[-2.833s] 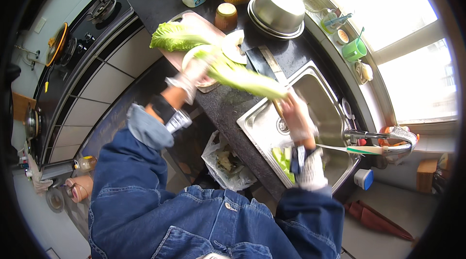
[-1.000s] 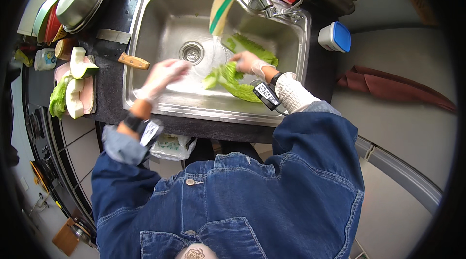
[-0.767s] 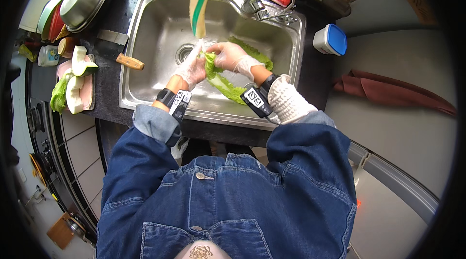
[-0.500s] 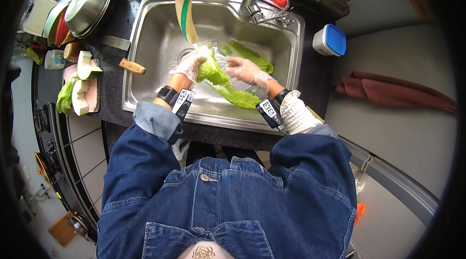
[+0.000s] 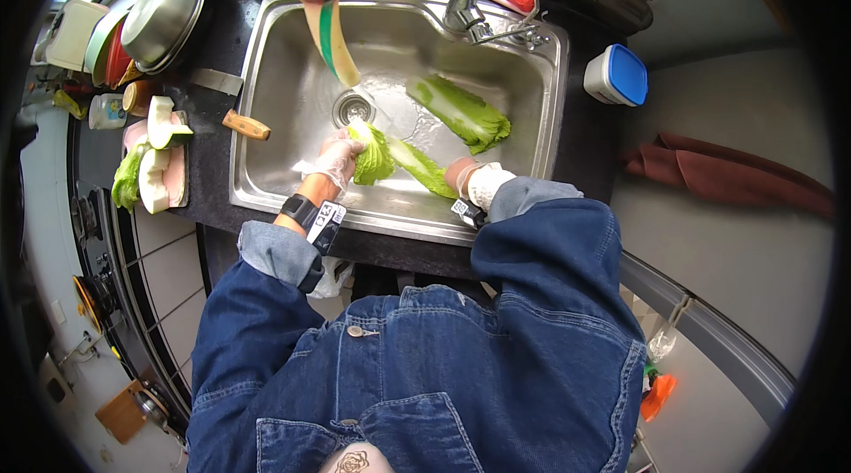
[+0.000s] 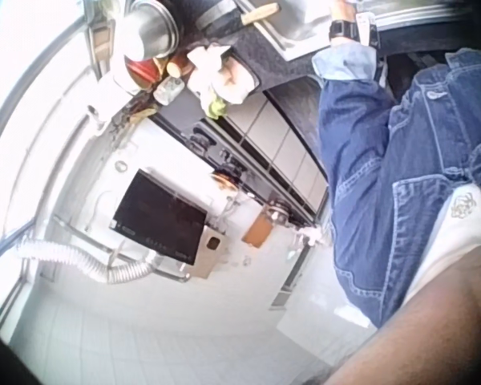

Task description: The person washes lettuce leaves under running water in a kitchen sink, rinsing each leaf individually and placing them in the sink. The person wears gloves and handles the leaves by hand without using any tools.

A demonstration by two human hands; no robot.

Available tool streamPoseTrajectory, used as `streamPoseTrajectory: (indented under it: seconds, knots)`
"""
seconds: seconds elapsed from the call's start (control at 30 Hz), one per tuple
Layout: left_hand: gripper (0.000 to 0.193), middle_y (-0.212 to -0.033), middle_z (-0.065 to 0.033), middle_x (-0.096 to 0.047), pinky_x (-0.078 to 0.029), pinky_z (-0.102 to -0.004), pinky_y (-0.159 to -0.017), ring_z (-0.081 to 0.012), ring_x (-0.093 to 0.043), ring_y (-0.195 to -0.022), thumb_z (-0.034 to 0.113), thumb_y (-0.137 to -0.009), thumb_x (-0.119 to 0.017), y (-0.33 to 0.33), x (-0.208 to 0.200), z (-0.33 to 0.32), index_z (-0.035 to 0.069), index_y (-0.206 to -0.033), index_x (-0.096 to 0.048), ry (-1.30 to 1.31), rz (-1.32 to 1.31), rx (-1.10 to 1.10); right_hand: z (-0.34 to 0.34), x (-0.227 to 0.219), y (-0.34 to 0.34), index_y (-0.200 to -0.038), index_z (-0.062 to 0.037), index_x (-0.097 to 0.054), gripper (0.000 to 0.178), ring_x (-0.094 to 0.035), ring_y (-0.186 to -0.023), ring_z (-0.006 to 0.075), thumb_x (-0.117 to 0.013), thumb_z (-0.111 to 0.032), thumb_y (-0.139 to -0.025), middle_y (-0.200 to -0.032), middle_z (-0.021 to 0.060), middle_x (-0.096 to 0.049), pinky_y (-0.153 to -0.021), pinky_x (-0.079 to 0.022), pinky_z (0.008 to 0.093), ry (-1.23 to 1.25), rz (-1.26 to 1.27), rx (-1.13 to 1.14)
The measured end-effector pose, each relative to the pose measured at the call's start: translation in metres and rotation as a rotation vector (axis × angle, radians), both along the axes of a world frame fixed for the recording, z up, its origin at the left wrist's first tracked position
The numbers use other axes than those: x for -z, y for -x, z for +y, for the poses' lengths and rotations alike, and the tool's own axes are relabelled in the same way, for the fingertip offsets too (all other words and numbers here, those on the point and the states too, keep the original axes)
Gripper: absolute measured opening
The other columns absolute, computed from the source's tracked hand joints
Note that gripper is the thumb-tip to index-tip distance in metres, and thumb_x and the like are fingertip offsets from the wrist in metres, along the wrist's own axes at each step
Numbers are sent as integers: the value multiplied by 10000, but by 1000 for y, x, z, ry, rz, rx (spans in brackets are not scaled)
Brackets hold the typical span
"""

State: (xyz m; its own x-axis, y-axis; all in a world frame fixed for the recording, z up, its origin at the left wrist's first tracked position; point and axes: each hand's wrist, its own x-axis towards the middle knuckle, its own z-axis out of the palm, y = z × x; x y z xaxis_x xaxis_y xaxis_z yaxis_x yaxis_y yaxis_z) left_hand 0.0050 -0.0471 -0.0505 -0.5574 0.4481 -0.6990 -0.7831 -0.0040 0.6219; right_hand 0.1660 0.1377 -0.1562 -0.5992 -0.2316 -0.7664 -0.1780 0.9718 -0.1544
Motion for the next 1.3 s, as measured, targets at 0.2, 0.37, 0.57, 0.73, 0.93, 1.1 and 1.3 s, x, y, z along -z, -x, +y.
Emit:
streamPoseTrajectory:
  seconds: [0.2,0.37,0.57,0.73,0.93,1.1,1.3]
  knots:
    - [274,-894,-85,-571,-417,-271,-702,-173,-536,-796,103,-754,-628,-11,4,2,3,-996,-547,308,40,341,24,-70,47,-795,-67,-667,224,-608,-750,320,-605,-190,-618,-804,151,-638,-660,-481,380,232,50,293]
    - [383,-948,-104,-570,-424,-307,-714,-182,-527,-807,293,-801,-596,-24,8,21,-8,-1033,-548,369,41,217,26,-156,84,-768,-69,-622,188,-588,-698,336,-581,-180,-622,-730,158,-610,-639,-465,405,387,376,374]
    - [354,-1053,-134,-551,-469,-374,-834,-265,-553,-951,284,-867,-532,-12,3,47,32,-1111,-484,-436,-353,-190,-13,-199,89,-729,-50,-576,102,-583,-687,312,-550,-114,-654,-733,136,-578,-605,-467,396,593,781,250]
    - [282,-975,-98,-576,-471,-316,-801,-216,-567,-896,-42,-775,-474,4,-10,38,8,-1049,-517,-53,-77,-92,-20,-189,70,-761,-56,-595,221,-579,-698,280,-648,-268,-728,-732,132,-583,-644,-466,360,771,651,443]
    - [404,-970,-69,-585,-454,-273,-780,-168,-564,-862,-85,-727,-469,14,-38,26,-20,-1124,-503,-99,198,-14,-1,-142,93,-868,-44,-594,194,-553,-721,112,-603,-227,-801,-746,-9,-571,-676,-432,241,978,385,1503]
    - [502,-1018,-89,-583,-446,-241,-780,-162,-570,-869,-103,-689,-472,23,-62,20,-41,-1187,-466,13,303,63,-18,-98,128,-1094,-48,-504,399,-546,-920,176,-588,-329,-824,-1028,68,-557,-789,-455,294,1577,-206,1914]
    - [376,-916,-59,-616,-447,-216,-673,-103,-565,-765,14,-705,-590,25,-82,16,-40,-1076,-565,204,438,186,-43,-88,145,-1101,6,-486,324,-512,-1009,229,-542,-193,-851,-1100,120,-528,-884,-421,379,2173,-111,1906]
